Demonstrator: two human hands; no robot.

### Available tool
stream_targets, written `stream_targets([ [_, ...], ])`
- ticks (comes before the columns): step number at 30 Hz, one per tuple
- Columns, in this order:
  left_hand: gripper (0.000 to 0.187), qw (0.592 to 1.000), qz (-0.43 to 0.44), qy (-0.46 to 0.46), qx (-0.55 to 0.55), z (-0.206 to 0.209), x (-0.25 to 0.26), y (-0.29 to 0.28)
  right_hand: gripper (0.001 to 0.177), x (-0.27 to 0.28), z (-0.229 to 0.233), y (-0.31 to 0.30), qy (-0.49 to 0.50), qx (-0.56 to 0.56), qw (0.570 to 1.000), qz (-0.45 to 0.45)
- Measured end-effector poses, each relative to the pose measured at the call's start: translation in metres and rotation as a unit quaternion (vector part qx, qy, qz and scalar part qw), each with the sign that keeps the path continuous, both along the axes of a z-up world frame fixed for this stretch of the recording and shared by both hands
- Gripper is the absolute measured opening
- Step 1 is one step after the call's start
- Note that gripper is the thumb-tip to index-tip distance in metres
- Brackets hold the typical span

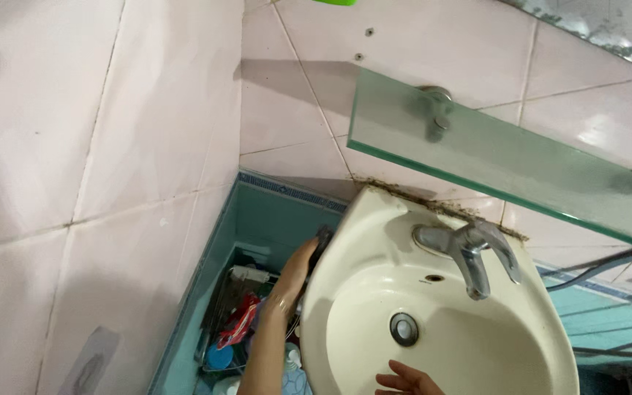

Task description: The person scrubs a white ceramic bathroom sink using a dark scouring pad. They clean the basin, the faucet, and the surrounding rim. The person turns on the tap to rinse the sink and the pad during the process.

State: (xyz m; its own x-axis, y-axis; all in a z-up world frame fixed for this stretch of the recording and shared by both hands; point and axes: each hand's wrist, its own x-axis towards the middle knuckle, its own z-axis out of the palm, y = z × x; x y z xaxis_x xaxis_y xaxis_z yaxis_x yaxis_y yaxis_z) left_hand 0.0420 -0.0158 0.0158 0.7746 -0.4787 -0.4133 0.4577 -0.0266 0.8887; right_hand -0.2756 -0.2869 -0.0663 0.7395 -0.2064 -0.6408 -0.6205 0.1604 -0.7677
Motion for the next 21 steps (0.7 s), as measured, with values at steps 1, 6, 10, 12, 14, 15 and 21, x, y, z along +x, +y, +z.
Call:
stream_targets([
  [1, 0.080, 0.998, 0.028, 0.049, -0.013, 0.023, -0.019, 0.018, 0.059, 0.000, 0.000, 0.002, 0.043, -0.010, 0.999, -0.002],
  [6, 0.071, 0.973, 0.068, -0.202, 0.086, 0.111, -0.078, 0.046, 0.057, -0.002, -0.006, 0.002, 0.006, 0.084, 0.995, -0.053],
  [10, 0.069, 0.826, 0.027, -0.482, 0.292, 0.122, -0.057, -0.011, 0.058, -0.031, -0.004, -0.011, -0.039, 0.036, 0.997, -0.057],
  [12, 0.065, 0.784, -0.027, -0.515, 0.346, 0.126, -0.024, -0.040, 0.059, -0.045, 0.001, -0.023, -0.052, 0.017, 0.996, -0.068],
  [14, 0.063, 0.750, -0.031, -0.552, 0.363, 0.132, 0.004, -0.064, 0.059, -0.067, 0.005, -0.030, -0.068, -0.004, 0.995, -0.079],
  [15, 0.064, 0.761, -0.035, -0.540, 0.358, 0.134, 0.009, -0.069, 0.059, -0.077, 0.007, -0.031, -0.077, -0.015, 0.993, -0.084],
  [21, 0.061, 0.783, -0.014, -0.499, 0.370, 0.131, -0.023, -0.039, 0.059, -0.102, 0.048, 0.001, -0.090, -0.085, 0.986, -0.114],
])
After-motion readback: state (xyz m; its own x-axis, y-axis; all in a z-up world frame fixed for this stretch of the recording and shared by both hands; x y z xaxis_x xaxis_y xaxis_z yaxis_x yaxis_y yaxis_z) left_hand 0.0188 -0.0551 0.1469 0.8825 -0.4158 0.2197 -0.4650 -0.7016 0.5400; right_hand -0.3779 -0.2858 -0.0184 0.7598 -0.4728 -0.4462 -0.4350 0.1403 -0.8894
